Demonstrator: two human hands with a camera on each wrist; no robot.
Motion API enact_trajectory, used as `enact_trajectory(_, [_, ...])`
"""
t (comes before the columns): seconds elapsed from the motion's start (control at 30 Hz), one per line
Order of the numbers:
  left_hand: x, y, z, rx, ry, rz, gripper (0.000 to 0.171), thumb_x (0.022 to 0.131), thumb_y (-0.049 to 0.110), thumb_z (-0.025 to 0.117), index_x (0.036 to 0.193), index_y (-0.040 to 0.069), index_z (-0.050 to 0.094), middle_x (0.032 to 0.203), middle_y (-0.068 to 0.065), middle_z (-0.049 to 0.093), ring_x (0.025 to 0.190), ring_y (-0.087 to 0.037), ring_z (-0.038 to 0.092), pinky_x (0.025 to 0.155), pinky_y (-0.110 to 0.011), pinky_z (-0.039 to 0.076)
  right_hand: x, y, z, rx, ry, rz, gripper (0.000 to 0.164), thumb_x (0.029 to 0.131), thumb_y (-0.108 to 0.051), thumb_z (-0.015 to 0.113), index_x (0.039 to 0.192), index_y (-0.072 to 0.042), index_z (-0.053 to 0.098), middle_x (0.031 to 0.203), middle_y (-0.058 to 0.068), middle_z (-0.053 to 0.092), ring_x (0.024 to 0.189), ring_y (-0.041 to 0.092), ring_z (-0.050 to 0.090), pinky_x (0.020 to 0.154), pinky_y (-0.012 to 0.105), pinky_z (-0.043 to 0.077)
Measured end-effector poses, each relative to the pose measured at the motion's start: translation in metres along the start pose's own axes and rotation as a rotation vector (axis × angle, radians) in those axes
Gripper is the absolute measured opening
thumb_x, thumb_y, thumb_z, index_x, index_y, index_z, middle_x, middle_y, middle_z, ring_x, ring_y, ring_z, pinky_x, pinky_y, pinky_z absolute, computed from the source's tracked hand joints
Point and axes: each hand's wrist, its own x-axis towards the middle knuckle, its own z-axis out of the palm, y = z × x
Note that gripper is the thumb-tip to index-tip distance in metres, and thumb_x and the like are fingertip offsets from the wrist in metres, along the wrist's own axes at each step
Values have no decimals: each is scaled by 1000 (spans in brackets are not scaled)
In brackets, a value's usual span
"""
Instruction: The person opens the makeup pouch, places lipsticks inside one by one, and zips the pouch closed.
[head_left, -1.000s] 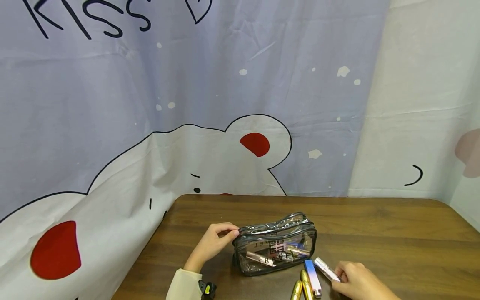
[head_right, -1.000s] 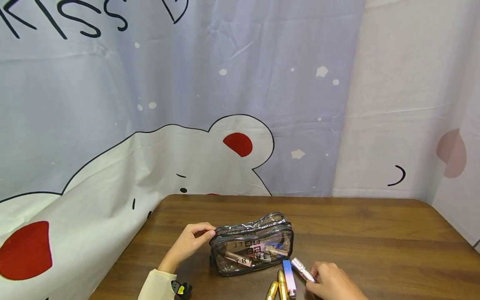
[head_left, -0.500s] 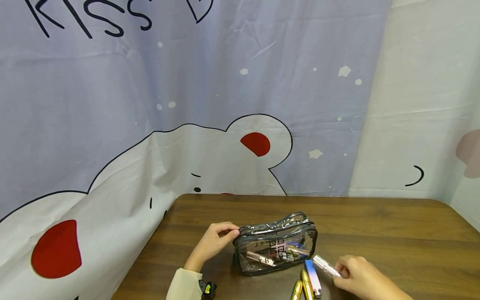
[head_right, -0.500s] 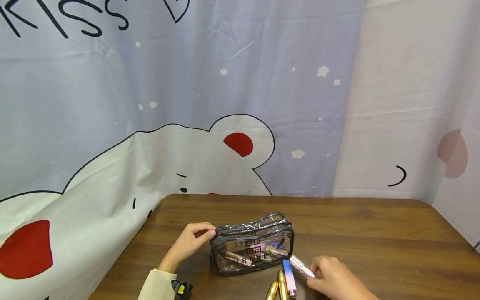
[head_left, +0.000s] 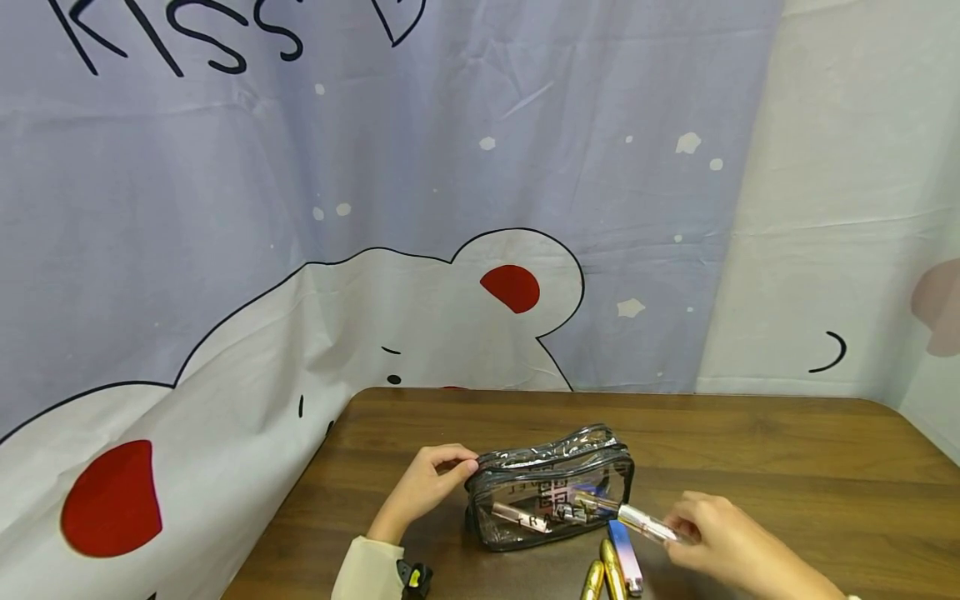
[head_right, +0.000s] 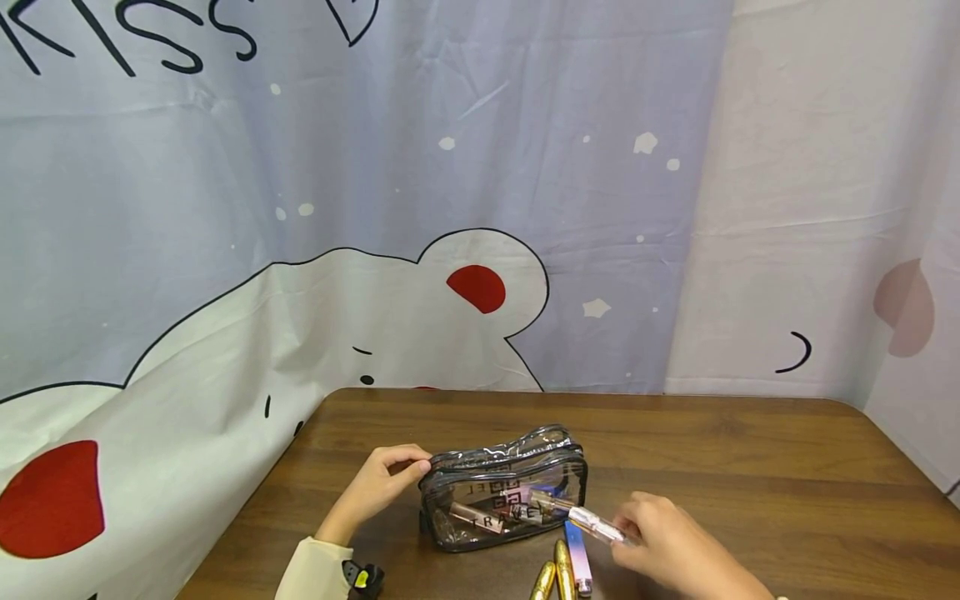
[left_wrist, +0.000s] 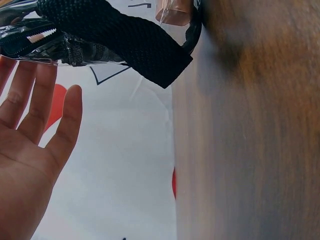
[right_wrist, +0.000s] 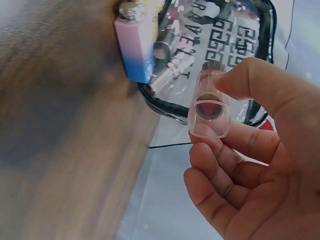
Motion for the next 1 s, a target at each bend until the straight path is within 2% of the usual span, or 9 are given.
enact_trajectory(0.2, [0, -2, 0, -2, -2, -28, 15, 93, 19, 63, 97, 8, 73, 92, -8, 72, 81, 0, 59, 73, -23, 50, 9, -4, -4, -28, 11, -50, 15, 64, -8, 75, 74, -16, 67, 70, -18, 42, 62, -9, 32, 48, 15, 33])
enact_trajectory(0.4, [0, 0, 0, -7, -9, -29, 17, 94, 21, 63, 98, 9, 73, 94, -8, 72, 81, -1, 60, 73, -23, 51, 17, -13, -11, 4, -37, -37, 13, 68, -7, 74, 79, -12, 71, 73, -16, 46, 62, -9, 34, 48, 16, 36])
enact_trajectory(0.87, [0, -1, 0, -2, -10, -38, 15, 94, 19, 62, 98, 9, 73, 94, -8, 72, 81, 0, 59, 74, -23, 50, 40, -30, -26, 3, -44, -80, 15, 71, -6, 74, 83, -15, 72, 74, -17, 45, 61, -8, 33, 48, 15, 35])
enact_trajectory(1.0, [0, -2, 0, 2, -8, -40, 15, 94, 18, 62, 99, 8, 73, 94, -8, 72, 81, 0, 59, 74, -23, 50, 46, -33, -28, -20, -14, -125, 16, 71, -6, 75, 82, -16, 72, 74, -17, 45, 62, -9, 34, 49, 15, 35])
